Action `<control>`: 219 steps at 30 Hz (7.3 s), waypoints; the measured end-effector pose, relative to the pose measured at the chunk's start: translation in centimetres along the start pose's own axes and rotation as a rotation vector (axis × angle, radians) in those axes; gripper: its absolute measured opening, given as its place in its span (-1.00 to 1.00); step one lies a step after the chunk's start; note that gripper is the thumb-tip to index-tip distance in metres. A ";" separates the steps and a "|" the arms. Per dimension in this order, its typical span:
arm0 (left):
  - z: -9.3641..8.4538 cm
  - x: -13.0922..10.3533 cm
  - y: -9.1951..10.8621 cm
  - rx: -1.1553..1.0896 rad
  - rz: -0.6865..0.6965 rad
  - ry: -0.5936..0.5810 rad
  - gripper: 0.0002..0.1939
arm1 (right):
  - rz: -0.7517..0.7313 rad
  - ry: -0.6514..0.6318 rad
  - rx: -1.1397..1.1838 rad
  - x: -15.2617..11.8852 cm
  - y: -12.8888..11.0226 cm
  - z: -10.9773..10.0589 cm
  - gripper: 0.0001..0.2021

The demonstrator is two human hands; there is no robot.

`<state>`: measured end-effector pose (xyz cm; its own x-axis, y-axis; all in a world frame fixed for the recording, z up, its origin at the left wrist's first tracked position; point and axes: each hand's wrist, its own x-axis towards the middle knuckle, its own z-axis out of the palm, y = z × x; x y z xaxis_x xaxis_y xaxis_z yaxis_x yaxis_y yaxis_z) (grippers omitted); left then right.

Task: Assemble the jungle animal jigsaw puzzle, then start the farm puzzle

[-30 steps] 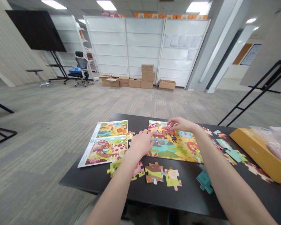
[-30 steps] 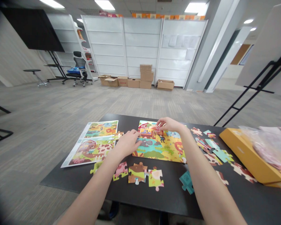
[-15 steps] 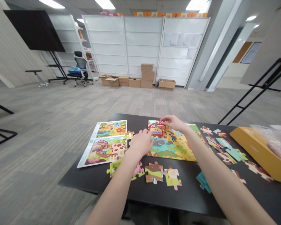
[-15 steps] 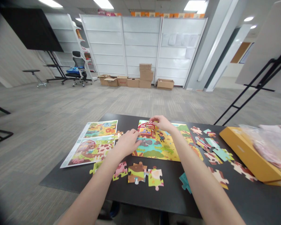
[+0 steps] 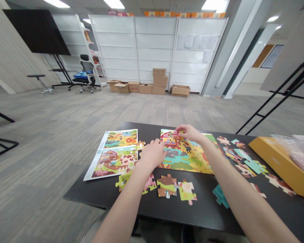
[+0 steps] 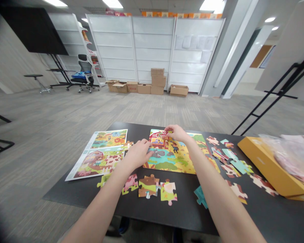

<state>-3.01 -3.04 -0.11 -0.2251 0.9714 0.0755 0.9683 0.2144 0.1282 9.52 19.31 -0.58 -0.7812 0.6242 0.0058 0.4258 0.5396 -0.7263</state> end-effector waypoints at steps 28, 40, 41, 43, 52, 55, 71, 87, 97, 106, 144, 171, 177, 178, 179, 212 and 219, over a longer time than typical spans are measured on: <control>0.1 -0.1 -0.1 -0.002 0.010 0.009 -0.71 | 0.070 -0.218 -0.131 -2.0 2.1 -5.6 -0.56; 0.4 0.1 -0.4 0.004 0.013 0.022 -0.71 | 0.135 -0.192 -0.142 -2.0 3.4 -6.9 -0.68; 0.4 0.0 -0.4 0.003 0.012 0.021 -0.71 | 0.156 -0.195 -0.123 -1.9 3.6 -6.9 -0.69; 0.3 0.0 -0.3 0.004 0.010 0.017 -0.72 | 0.188 -0.205 -0.096 -1.8 3.9 -6.7 -0.71; 0.1 0.0 -0.2 0.002 0.007 0.001 -0.71 | 0.194 -0.202 -0.179 -1.5 3.1 -5.2 -0.66; 0.0 0.0 -0.2 -0.006 0.009 0.005 -0.71 | 0.186 -0.220 -0.216 -1.6 3.0 -5.2 -0.61; 0.1 -0.1 -0.2 0.000 0.012 0.008 -0.71 | 0.152 -0.292 -0.537 -1.5 3.2 -5.4 -0.41; -0.1 -0.1 -0.1 -0.006 0.009 -0.005 -0.71 | 0.133 -0.207 -0.490 -1.5 3.4 -5.3 -0.43; 0.2 -0.1 -0.2 0.002 0.013 0.010 -0.71 | 0.083 -0.262 -0.478 -1.7 1.4 -5.0 -0.47; 0.2 -0.1 -0.2 -0.004 0.014 0.005 -0.71 | 0.090 -0.249 -0.528 -1.7 0.8 -4.8 -0.41; 0.1 -0.1 -0.1 0.007 0.015 -0.008 -0.70 | 0.053 -0.327 -0.929 -1.3 -2.4 -2.6 -0.55; 0.2 -0.1 0.0 0.020 0.025 0.006 -0.68 | 0.062 -0.324 -0.930 -1.4 -2.4 -2.4 -0.54; -0.1 -0.1 0.1 0.013 0.026 -0.019 -0.69 | 0.074 -0.284 -0.907 -1.7 -2.2 -2.5 -0.53; -0.1 -0.1 0.1 0.013 0.025 -0.023 -0.70 | 0.086 -0.273 -0.904 -1.7 -2.2 -2.6 -0.52; -0.2 -0.1 0.1 0.012 0.022 -0.026 -0.70 | 0.094 -0.264 -0.899 -1.7 -2.2 -2.6 -0.51; -0.2 -0.1 -0.1 0.055 0.053 -0.039 -0.68 | 0.773 0.391 -0.750 -13.5 13.8 -12.9 -0.51; -0.1 0.0 -0.1 0.045 0.039 -0.041 -0.67 | 0.789 0.416 -0.749 -13.6 15.8 -12.2 -0.53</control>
<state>-3.08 -3.03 0.01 -0.1831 0.9823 0.0385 0.9804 0.1795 0.0817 32.48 26.23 -3.76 -0.0285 0.9978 0.0593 0.9986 0.0310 -0.0417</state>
